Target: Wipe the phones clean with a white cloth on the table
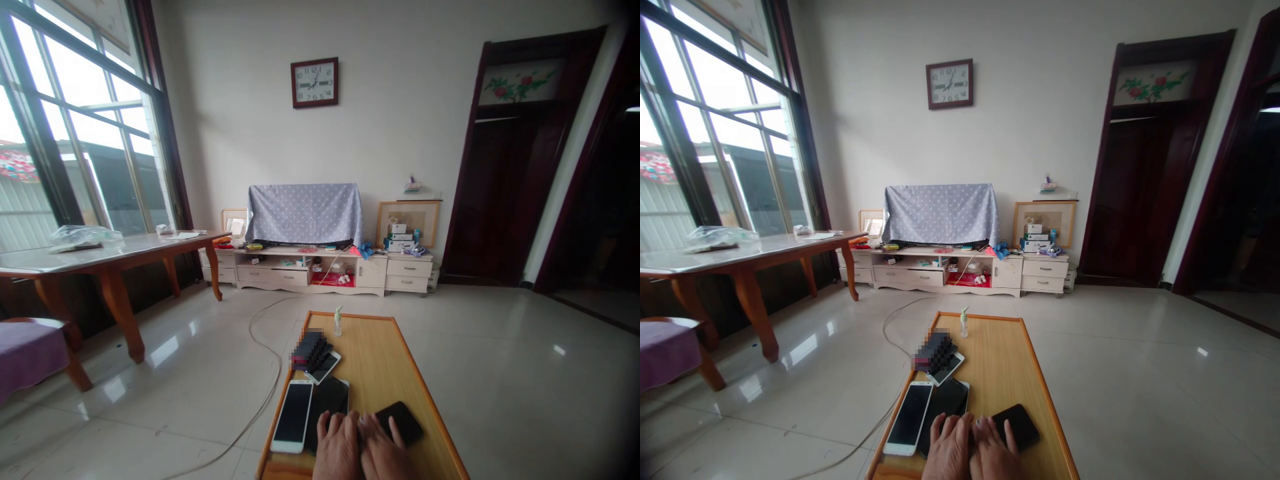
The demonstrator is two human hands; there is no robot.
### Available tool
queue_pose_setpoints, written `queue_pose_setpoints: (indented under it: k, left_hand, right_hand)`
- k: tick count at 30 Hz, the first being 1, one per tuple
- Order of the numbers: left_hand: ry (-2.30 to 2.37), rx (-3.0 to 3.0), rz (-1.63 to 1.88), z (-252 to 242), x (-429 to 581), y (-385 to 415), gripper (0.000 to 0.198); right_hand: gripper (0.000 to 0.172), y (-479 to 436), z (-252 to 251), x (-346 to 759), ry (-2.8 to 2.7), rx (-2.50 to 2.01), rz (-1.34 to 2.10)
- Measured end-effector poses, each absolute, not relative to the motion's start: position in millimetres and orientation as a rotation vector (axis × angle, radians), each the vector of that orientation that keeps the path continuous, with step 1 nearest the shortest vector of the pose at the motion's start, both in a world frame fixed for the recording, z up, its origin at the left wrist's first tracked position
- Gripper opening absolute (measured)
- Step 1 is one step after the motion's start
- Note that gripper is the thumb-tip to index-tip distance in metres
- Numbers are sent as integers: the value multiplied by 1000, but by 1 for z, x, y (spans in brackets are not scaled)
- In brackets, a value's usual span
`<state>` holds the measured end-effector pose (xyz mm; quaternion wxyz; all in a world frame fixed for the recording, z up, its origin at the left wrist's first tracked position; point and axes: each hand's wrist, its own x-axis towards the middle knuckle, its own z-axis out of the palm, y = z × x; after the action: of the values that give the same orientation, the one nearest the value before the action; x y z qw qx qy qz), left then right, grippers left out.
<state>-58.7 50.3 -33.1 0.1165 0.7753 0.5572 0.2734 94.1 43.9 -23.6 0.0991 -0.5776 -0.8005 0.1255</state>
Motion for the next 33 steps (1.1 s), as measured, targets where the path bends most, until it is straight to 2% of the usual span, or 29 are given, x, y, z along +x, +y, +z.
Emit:
queue_pose_setpoints:
  k: [3,8,12,17,25,33]
  left_hand:
    - [1630,2286,830,-29,-57,46,39]
    - [1631,2304,796,-7,-53,33,60]
    - [1638,2344,739,2,-51,30,57]
    - [1626,2388,658,0,-51,33,54]
    - [1619,2409,738,6,-49,30,58]
    - [1634,2418,667,7,-49,32,49]
  right_hand:
    - [49,36,-24,93,-2406,-1636,424]
    - [52,40,-14,138,-2160,-1992,216]
    - [53,26,-11,132,-2112,-1994,226]
    - [52,0,-12,102,-2276,-1664,407]
    - [54,17,-9,154,-2003,-2081,240]
    - [51,-5,-11,122,-2224,-1689,415]
